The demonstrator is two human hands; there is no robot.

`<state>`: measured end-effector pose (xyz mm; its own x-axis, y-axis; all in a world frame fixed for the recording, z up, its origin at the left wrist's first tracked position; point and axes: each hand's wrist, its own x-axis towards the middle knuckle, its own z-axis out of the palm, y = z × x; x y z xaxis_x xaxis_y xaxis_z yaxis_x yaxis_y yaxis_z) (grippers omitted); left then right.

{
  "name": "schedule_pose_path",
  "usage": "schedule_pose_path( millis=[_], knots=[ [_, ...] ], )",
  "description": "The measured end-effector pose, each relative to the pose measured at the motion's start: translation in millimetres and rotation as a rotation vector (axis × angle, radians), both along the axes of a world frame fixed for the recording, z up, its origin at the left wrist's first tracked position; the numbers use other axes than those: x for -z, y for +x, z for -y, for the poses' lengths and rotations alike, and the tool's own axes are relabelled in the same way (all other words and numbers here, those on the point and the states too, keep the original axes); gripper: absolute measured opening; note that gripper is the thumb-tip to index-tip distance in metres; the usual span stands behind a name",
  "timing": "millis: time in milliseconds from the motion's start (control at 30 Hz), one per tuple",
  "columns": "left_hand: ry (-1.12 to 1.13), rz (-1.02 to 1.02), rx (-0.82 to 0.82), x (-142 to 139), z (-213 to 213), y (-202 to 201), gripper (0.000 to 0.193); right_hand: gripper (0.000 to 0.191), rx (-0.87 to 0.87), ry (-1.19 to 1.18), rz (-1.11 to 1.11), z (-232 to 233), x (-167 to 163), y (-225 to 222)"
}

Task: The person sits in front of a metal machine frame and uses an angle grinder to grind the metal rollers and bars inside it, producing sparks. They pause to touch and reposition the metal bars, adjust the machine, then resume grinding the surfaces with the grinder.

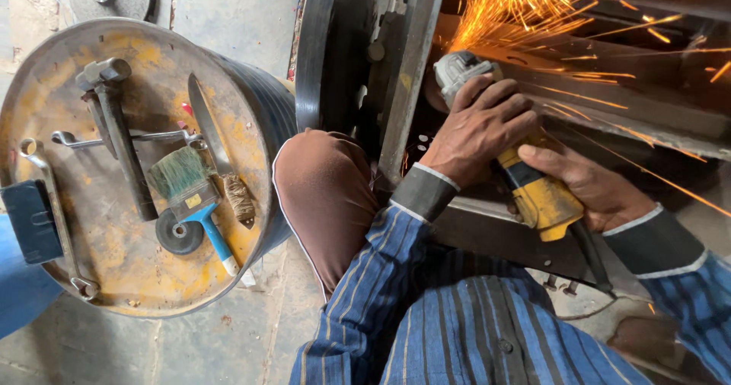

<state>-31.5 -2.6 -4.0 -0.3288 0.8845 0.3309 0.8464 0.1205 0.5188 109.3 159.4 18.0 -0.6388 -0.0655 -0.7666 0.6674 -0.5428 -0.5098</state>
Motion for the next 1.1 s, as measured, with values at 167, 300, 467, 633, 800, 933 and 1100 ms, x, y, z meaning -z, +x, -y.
schedule_pose_path(
  millis=[167, 300, 467, 633, 800, 933, 1100],
  knots=[
    [0.030, 0.026, -0.007, -3.5, 5.0, 1.3, 0.040, 0.047, 0.003, -0.102, 0.012, 4.9, -3.6, 0.3],
    [0.053, 0.050, 0.014, -5.4, 5.5, 1.9, 0.042, 0.044, -0.021, -0.102, -0.045, 5.3, -9.0, 0.7],
    [0.045, 0.023, -0.015, -7.1, 4.4, 4.3, 0.035, 0.044, -0.006, -0.100, 0.005, 7.6, -14.6, -1.0],
    [0.042, 0.017, -0.021, -9.1, 7.3, 8.4, 0.035, 0.042, 0.026, -0.100, 0.006, 9.5, -16.6, 2.3],
    [0.076, 0.022, -0.035, -9.1, 6.0, 11.0, 0.035, 0.043, 0.025, -0.070, -0.018, 7.4, -14.1, 5.5],
    [0.108, 0.048, -0.044, -7.4, 4.9, 12.8, 0.034, 0.041, -0.020, -0.041, 0.015, 2.1, -11.8, 8.2],
    [0.087, 0.008, -0.074, -6.2, 1.5, 18.3, 0.031, 0.043, -0.020, -0.078, -0.003, -3.6, -10.5, 13.5]
  ],
)
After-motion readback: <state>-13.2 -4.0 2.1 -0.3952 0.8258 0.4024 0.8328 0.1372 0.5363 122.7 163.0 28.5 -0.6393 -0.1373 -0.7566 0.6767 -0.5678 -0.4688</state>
